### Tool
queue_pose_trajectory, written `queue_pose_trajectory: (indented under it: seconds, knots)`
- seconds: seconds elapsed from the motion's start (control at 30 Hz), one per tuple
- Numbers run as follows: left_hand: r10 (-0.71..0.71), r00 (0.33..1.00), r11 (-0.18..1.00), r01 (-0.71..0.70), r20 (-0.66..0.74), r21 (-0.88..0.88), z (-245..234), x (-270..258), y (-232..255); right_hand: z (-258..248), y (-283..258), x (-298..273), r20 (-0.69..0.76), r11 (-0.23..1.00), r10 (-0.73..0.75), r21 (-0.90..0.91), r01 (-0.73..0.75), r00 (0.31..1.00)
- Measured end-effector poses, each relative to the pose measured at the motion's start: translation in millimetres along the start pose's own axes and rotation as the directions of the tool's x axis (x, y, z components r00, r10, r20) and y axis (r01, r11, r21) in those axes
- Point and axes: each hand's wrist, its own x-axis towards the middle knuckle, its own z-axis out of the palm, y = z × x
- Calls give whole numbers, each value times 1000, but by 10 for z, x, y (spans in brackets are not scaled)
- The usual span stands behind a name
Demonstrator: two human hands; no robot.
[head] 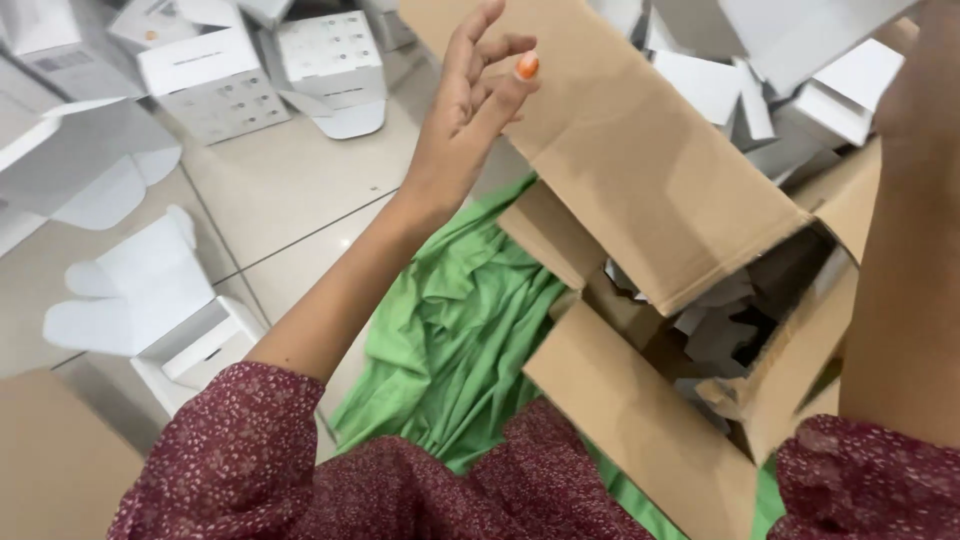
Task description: The person packs and organizes small electronic device boxes and manuals.
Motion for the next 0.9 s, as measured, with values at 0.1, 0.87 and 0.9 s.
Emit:
queue_pose_trajectory:
  seconds: [0.1,0.87,0.9]
  knots:
    - [-84,985,996,82,-154,-16,-669,-411,466,657,-967,431,187,956,1,289,-56,982]
    - [-717,334,484,870,-612,-93,-3174,-4115,207,4996,-4145,-1040,783,825,-340,514,-234,521]
    - [-718,329,483,870,-613,-99,-3213,-4214,-6,5044,-4133,-1095,785,825,-343,514,-234,516]
